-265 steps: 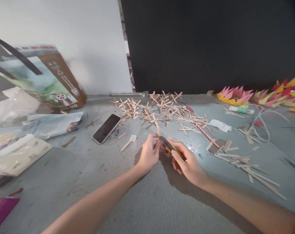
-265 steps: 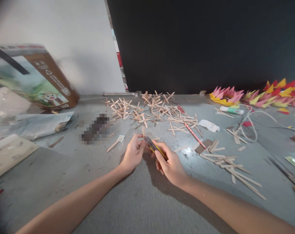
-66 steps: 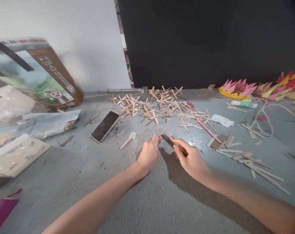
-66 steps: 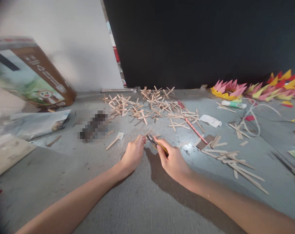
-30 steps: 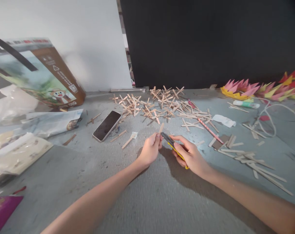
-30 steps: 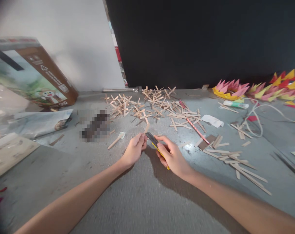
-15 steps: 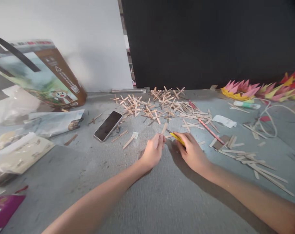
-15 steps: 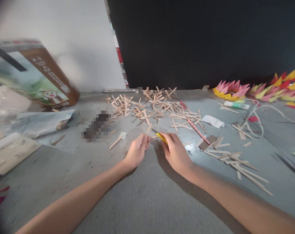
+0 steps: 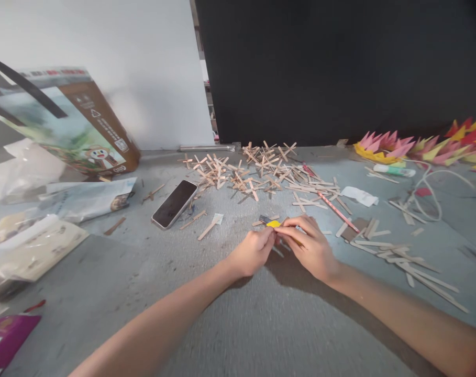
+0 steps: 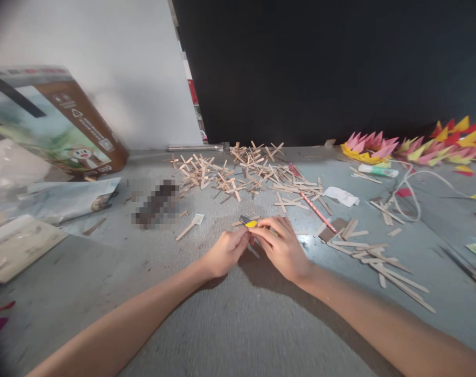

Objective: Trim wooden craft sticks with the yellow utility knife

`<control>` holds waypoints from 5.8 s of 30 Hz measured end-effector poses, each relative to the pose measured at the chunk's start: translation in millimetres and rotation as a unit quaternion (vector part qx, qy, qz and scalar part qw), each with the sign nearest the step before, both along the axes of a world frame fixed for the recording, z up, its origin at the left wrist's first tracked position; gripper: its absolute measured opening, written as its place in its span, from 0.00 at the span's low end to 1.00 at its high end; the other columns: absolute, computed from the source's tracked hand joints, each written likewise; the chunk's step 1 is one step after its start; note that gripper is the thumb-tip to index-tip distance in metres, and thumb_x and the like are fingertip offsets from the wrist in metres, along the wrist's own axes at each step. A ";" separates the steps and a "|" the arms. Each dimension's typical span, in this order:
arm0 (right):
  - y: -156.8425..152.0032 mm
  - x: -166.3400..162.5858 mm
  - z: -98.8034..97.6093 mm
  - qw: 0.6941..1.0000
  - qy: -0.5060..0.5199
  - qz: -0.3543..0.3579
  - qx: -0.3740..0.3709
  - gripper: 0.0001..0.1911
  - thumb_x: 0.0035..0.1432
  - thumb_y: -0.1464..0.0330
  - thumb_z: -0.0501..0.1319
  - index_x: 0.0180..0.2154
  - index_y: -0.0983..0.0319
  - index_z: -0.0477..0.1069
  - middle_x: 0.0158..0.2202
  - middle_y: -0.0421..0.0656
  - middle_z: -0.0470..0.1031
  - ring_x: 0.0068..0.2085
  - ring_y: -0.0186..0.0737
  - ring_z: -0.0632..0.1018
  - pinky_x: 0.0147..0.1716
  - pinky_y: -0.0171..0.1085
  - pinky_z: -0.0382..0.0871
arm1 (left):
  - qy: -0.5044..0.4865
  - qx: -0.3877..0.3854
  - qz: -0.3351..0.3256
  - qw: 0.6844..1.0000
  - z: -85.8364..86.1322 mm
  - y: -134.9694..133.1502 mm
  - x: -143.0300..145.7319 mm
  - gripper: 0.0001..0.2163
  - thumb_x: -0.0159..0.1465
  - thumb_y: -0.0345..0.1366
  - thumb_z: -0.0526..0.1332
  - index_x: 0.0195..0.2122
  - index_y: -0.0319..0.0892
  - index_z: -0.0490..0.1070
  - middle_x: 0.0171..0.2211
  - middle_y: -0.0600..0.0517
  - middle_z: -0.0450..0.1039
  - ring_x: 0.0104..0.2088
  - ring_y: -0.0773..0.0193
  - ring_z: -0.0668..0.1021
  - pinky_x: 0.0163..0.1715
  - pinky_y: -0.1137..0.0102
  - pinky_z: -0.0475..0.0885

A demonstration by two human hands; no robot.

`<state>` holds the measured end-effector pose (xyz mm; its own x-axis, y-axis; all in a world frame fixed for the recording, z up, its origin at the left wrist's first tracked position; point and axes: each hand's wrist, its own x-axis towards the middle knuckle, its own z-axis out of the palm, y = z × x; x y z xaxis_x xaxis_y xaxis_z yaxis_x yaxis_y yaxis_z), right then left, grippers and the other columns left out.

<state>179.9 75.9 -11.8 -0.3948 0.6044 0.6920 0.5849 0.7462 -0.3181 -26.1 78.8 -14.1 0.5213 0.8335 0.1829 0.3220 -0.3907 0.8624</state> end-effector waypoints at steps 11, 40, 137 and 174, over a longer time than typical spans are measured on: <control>-4.1 -0.4 4.0 0.999 -0.025 0.001 -0.036 0.10 0.71 0.75 0.59 0.49 0.57 0.73 0.44 0.47 0.75 0.46 0.47 0.77 0.47 0.47 0.72 | 0.032 0.005 -0.012 0.999 4.4 -0.5 -1.0 0.14 0.78 0.39 0.46 0.38 0.43 0.66 0.30 0.54 0.70 0.30 0.64 0.71 0.33 0.70 0.63; 8.2 107.5 -7.7 0.959 -0.199 -0.080 -0.184 0.07 0.70 0.62 0.60 0.39 0.58 0.71 0.44 0.47 0.73 0.46 0.51 0.76 0.47 0.51 0.72 | -0.198 -0.086 0.107 0.971 -4.0 7.8 4.5 0.14 0.77 0.49 0.47 0.49 0.44 0.60 0.38 0.47 0.82 0.27 0.67 0.78 0.28 0.71 0.71; -11.2 -21.4 17.0 0.984 0.013 -0.003 -0.177 0.12 0.71 0.74 0.54 0.37 0.59 0.74 0.32 0.45 0.83 0.29 0.40 0.81 0.31 0.35 0.68 | -0.033 0.063 0.112 0.991 -4.9 -8.9 1.5 0.19 0.72 0.29 0.54 0.63 0.44 0.59 0.40 0.48 0.85 0.45 0.60 0.87 0.45 0.69 0.78; -15.0 -14.6 -7.5 0.982 0.054 0.028 -0.176 0.16 0.75 0.69 0.52 0.54 0.58 0.77 0.45 0.49 0.84 0.45 0.44 0.85 0.46 0.40 0.78 | -0.018 0.059 0.151 0.987 -4.6 -4.8 0.5 0.18 0.73 0.30 0.54 0.62 0.43 0.68 0.43 0.47 0.85 0.45 0.60 0.87 0.45 0.70 0.80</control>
